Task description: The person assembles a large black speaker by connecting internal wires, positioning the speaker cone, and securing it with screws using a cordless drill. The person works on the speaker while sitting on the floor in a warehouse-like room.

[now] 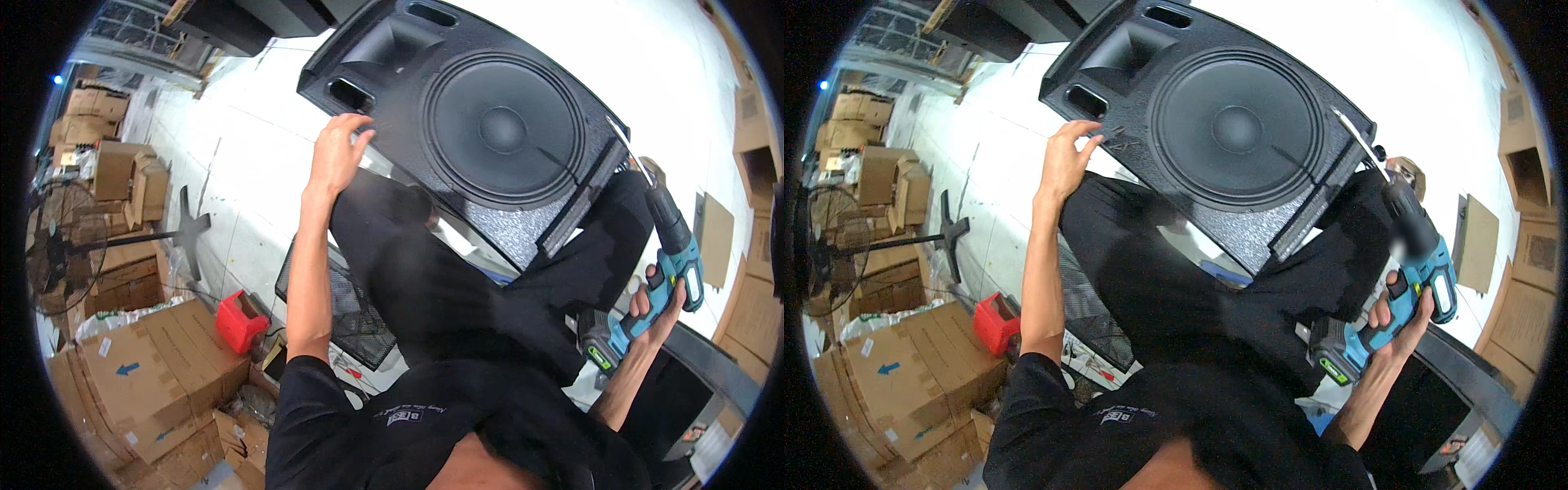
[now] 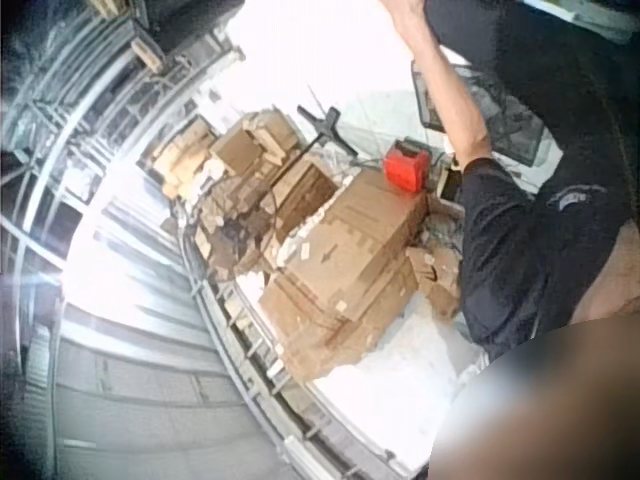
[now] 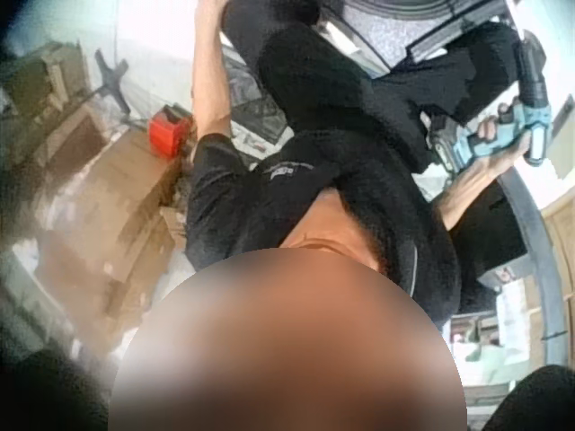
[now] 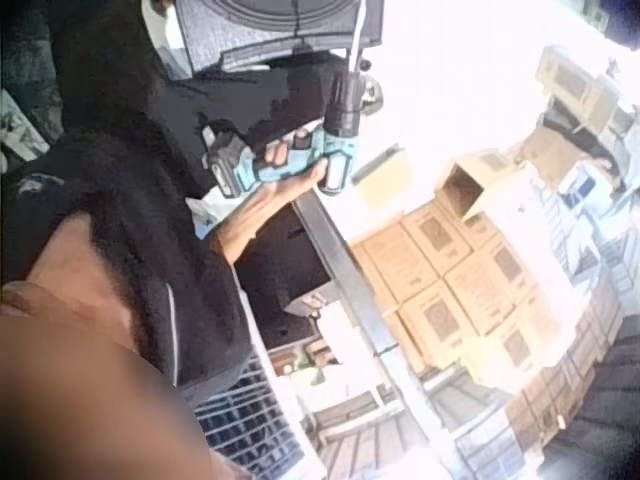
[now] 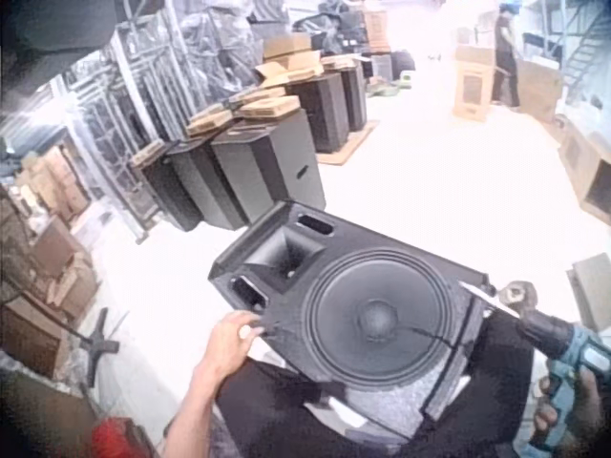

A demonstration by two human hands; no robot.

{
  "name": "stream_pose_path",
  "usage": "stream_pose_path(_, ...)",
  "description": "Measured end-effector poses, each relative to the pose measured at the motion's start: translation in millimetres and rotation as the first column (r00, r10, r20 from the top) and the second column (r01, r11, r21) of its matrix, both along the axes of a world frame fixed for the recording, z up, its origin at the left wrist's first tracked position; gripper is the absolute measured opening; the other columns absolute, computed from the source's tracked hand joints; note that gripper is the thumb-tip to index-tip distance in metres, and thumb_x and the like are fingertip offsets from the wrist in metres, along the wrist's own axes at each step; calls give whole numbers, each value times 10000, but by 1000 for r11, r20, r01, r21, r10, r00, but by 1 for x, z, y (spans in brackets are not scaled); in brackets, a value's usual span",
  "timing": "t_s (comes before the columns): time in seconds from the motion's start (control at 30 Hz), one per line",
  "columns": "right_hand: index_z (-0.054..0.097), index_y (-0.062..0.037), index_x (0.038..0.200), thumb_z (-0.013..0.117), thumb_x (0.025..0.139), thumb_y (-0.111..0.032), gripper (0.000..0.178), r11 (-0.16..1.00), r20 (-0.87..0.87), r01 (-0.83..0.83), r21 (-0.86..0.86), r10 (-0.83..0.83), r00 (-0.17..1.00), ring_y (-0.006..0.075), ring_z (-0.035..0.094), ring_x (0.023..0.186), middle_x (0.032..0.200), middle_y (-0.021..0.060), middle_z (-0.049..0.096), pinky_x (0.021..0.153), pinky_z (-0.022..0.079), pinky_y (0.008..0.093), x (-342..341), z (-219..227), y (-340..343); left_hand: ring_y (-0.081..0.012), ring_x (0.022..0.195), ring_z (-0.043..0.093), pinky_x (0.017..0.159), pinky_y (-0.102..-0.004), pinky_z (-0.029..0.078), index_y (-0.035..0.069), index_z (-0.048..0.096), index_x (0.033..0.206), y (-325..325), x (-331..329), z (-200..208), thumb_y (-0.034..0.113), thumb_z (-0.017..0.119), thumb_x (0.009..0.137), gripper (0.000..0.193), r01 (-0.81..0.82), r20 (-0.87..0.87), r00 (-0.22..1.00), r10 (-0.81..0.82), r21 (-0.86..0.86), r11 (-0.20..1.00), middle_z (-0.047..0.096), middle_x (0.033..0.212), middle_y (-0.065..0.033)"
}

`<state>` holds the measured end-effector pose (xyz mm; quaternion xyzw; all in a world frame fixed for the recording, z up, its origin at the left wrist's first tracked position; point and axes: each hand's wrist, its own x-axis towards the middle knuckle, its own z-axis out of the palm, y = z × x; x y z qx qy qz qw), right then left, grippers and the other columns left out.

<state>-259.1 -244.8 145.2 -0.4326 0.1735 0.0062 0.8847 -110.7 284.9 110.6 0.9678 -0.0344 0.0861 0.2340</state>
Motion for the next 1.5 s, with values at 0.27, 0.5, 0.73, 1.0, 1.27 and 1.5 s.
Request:
stream_pose_path(0.27,373,-1,1400,489,998,-459,621,990,-73,-1,141,11,997,123,463,421,988,126,602,348,400,270,1,-49,-7,-311,986,610,907,-421,482,5,718,1000,-15,2,10,155,715,844,217,288,-59,958,-282,176,941,701,1016,-140)
stream_pose_path(0.5,476,25,1269,498,983,-476,577,976,-56,-57,211,70,996,144,494,442,978,141,609,361,442,298,-4,-58,-10,-272,1000,566,908,-398,431,64,725,1003,-39,15,8,192,707,841,208,324,-137,945,-296,289,901,665,983,-94)
stream_pose_path(0.73,464,41,1242,517,975,-446,558,988,-136,-94,119,110,985,123,491,416,848,114,582,357,445,279,0,-45,0,-268,964,556,898,-392,418,48,715,944,-42,24,2,104,714,823,133,331,-84,944,-320,257,908,660,950,-76)
stream_pose_path(1.0,534,94,1063,568,915,-497,610,984,-121,-176,37,179,976,152,522,427,792,133,606,398,495,309,-3,-35,-3,-178,896,672,828,-318,519,-6,711,1005,-86,-16,13,49,677,897,126,59,5,998,-64,-488,871,715,936,-76)
stream_pose_path(1.27,480,55,1274,729,806,-304,640,937,-47,-341,-78,338,940,254,603,516,989,277,629,464,530,380,-19,-3,19,-188,910,707,828,-298,574,-25,670,1016,-130,-56,6,-94,632,883,154,-97,-159,966,-202,-954,284,722,958,-137)
stream_pose_path(1.5,447,78,1273,703,838,-357,667,890,-51,-425,-162,423,905,234,594,533,1019,264,602,483,535,370,-12,6,38,-197,870,712,804,-323,591,-12,676,983,-123,-54,-6,-130,627,857,179,0,-28,953,-303,-996,94,723,944,-144)
